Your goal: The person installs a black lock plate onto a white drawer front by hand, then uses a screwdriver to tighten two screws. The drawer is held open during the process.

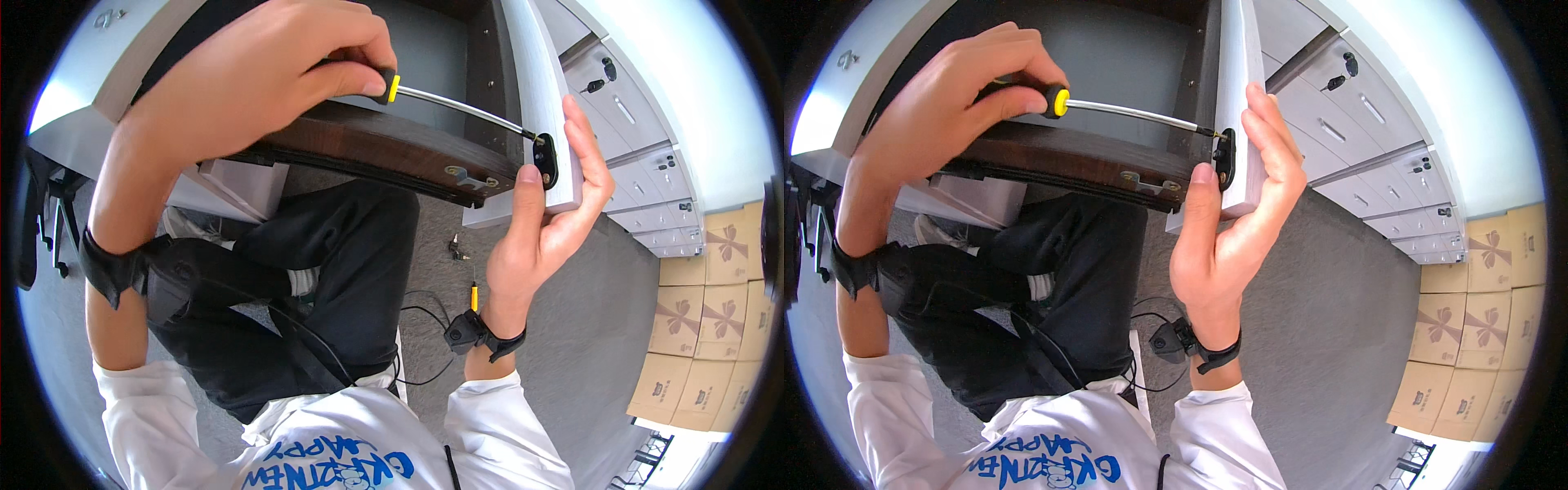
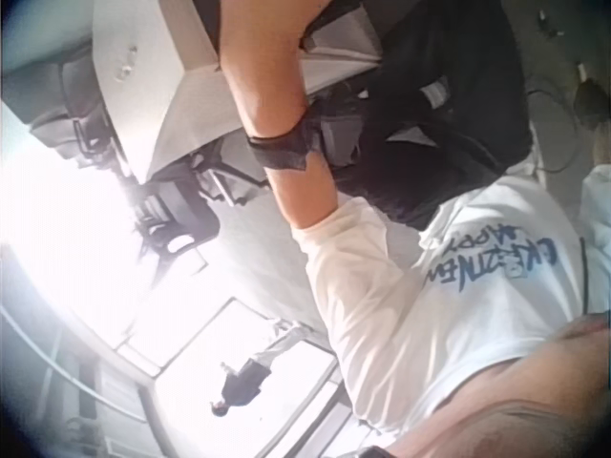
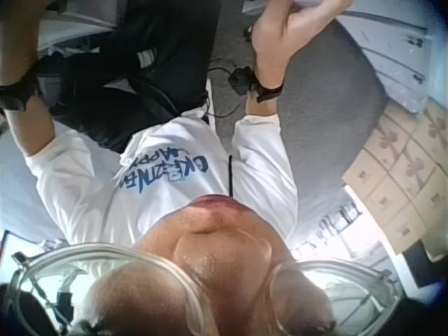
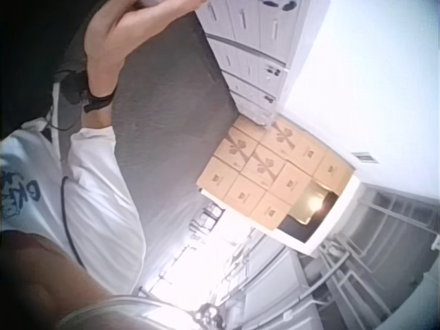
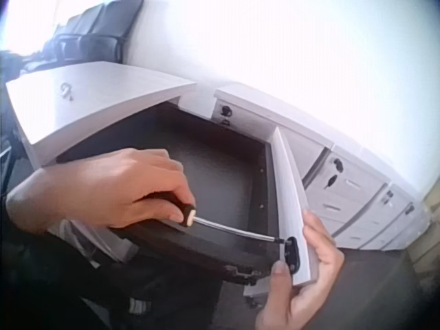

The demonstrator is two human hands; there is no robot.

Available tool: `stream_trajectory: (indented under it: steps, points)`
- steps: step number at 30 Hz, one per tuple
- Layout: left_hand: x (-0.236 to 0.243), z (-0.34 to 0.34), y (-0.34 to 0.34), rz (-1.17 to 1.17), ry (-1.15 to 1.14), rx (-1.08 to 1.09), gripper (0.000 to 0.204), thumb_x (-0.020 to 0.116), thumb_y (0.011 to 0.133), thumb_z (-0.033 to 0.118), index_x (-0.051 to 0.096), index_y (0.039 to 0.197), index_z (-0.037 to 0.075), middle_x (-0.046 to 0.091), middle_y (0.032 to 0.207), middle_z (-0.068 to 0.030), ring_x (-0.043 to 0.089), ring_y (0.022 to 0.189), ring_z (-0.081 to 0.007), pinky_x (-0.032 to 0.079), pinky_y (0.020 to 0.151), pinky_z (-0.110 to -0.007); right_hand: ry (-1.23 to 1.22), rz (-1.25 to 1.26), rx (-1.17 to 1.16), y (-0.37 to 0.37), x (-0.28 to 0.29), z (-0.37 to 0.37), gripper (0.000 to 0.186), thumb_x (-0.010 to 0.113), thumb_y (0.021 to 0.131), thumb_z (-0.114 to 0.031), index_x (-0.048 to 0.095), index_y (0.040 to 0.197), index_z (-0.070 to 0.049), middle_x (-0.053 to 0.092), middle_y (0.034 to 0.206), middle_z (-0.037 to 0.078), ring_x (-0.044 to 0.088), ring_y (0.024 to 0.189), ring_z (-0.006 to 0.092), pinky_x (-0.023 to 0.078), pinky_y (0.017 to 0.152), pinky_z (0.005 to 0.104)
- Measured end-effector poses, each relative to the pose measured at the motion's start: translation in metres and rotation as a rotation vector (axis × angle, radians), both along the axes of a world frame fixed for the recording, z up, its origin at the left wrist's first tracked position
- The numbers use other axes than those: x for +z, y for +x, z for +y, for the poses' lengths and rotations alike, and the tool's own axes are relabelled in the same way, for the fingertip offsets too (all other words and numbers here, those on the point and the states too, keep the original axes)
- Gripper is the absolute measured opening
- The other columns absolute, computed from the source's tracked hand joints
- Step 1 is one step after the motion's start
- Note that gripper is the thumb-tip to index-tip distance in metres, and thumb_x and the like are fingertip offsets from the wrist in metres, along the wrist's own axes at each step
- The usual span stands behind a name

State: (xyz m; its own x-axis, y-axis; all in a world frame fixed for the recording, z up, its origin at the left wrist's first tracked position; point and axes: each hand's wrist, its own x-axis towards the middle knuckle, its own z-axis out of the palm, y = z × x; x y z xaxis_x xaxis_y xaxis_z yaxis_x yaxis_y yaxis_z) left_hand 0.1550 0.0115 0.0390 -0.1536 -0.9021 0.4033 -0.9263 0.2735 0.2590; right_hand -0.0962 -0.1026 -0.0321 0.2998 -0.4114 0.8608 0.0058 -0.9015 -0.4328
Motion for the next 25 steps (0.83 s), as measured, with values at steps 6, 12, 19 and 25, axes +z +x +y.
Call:
stream_trajectory:
  steps: [6, 12, 19, 25]
  points:
    - [-0.002, 0.008, -0.006, -0.187, -0.177, 0.049, 0.022, 0.076, 0.088, 0.017, 0.070, 0.104, 0.003, 0.061, 0.098, -0.0106, 0.058, 0.089, -0.0249, 0.050, 0.079, -0.034, 0.010, 0.042, -0.011, -0.004, 0.007, 0.001, 0.047, 0.058, 0.089, 0.004, 0.050, 0.135, 0.001, 0.051, 0.148, 0.022, 0.045, 0.141, 0.0355, 0.032, 0.118, 0.0455]
    - [-0.013, 0.007, -0.013, -0.236, -0.423, 0.038, 0.029, 0.080, 0.081, 0.019, 0.073, 0.105, 0.004, 0.064, 0.099, -0.0095, 0.061, 0.096, -0.0261, 0.054, 0.083, -0.034, -0.204, 0.603, -0.210, -0.023, 0.076, 0.011, 0.028, 0.064, 0.085, -0.010, 0.072, 0.109, 0.002, 0.065, 0.129, 0.019, 0.059, 0.126, 0.0372, 0.039, 0.113, 0.0453]
    - [-0.012, 0.004, -0.009, -0.082, -0.498, -0.075, 0.032, 0.084, 0.072, 0.011, 0.072, 0.099, 0.000, 0.063, 0.094, -0.0096, 0.058, 0.086, -0.0255, 0.051, 0.073, -0.037, -0.250, 1.040, 0.252, 0.032, 0.136, 0.001, 0.032, 0.059, 0.100, -0.019, 0.065, 0.120, 0.005, 0.067, 0.109, 0.021, 0.066, 0.100, 0.0364, 0.051, 0.091, 0.0385]
    - [-0.020, 0.006, -0.009, 0.005, -0.525, -0.027, 0.035, 0.084, 0.073, 0.009, 0.074, 0.106, 0.003, 0.067, 0.098, -0.0094, 0.060, 0.088, -0.0269, 0.054, 0.077, -0.036, 0.384, 1.431, 0.604, 0.097, 0.143, -0.024, 0.037, 0.056, 0.107, -0.030, 0.065, 0.127, -0.001, 0.070, 0.121, 0.016, 0.067, 0.099, 0.0321, 0.052, 0.093, 0.0375]
